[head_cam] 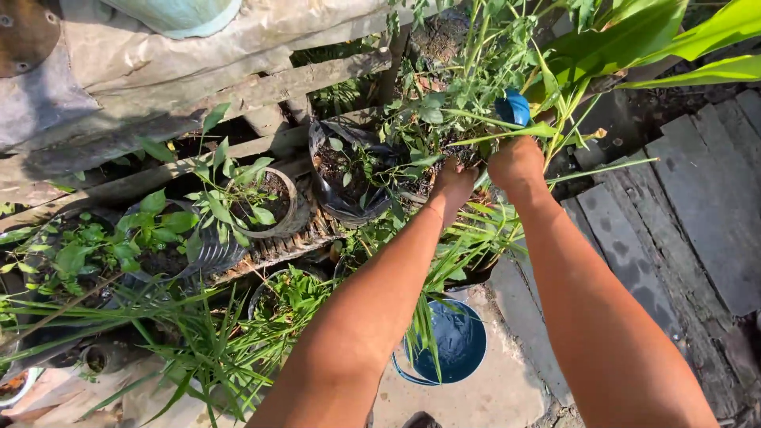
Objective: Watering potted plants and removing weeds in an outdoor garden area.
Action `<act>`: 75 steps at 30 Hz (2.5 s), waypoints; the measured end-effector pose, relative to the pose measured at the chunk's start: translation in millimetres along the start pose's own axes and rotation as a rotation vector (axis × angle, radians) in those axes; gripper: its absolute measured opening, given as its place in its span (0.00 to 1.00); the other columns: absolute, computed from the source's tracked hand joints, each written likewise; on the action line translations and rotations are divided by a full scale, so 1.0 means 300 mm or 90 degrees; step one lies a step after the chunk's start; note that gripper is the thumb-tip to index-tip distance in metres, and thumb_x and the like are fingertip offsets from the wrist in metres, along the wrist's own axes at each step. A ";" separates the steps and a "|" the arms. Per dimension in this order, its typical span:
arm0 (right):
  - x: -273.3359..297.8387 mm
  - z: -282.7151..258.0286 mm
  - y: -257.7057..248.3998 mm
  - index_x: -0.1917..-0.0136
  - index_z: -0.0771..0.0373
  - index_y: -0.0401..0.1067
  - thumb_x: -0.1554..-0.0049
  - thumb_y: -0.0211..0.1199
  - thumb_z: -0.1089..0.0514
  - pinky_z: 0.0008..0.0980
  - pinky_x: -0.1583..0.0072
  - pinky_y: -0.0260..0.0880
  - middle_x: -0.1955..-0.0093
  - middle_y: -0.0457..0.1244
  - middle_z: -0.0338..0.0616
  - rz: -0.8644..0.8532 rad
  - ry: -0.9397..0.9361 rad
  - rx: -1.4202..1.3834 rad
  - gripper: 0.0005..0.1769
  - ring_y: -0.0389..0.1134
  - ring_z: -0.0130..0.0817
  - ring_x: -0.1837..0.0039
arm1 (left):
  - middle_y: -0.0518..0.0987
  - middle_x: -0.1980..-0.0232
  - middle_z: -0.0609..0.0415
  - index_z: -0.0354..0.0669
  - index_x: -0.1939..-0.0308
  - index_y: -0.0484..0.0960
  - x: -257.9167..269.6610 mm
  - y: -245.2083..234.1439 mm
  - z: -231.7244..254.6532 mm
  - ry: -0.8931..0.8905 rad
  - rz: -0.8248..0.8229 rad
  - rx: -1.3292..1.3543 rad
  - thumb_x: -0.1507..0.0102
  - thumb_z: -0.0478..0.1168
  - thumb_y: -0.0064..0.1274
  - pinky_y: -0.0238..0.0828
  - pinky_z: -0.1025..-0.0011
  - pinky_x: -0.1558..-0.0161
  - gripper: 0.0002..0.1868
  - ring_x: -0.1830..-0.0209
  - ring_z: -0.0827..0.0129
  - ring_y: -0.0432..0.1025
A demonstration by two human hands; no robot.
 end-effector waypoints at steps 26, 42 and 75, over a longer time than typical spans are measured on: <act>1.234 0.261 1.410 0.52 0.62 0.77 0.44 0.59 0.53 0.50 0.45 0.73 0.53 0.70 0.62 -0.165 0.055 -0.278 0.12 0.71 0.62 0.46 | 0.78 0.42 0.37 0.38 0.39 0.73 0.279 0.105 -2.056 -0.014 -0.049 -0.478 0.26 0.39 0.36 0.70 0.58 0.44 0.16 0.42 0.48 0.74; 1.191 0.241 1.486 0.49 0.62 0.80 0.41 0.60 0.46 0.46 0.49 0.72 0.56 0.69 0.62 -0.053 0.074 -0.414 0.19 0.72 0.60 0.49 | 0.77 0.58 0.44 0.33 0.50 0.76 0.335 0.141 -1.814 -0.036 0.197 -0.047 0.35 0.34 0.56 0.71 0.63 0.56 0.11 0.58 0.59 0.71; 0.748 -0.038 -0.952 0.53 0.68 0.77 0.40 0.58 0.54 0.39 0.63 0.63 0.72 0.64 0.49 0.071 0.063 -0.388 0.14 0.63 0.35 0.70 | 0.78 0.40 0.50 0.41 0.34 0.67 0.365 0.055 -0.135 0.111 0.058 0.324 0.38 0.31 0.51 0.65 0.71 0.73 0.27 0.70 0.70 0.70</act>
Point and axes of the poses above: each hand's wrist, its own x-axis away from the middle knuckle, its own y-axis out of the palm, z = x × y, the point moved 4 cm from there along -x, towards the middle knuckle
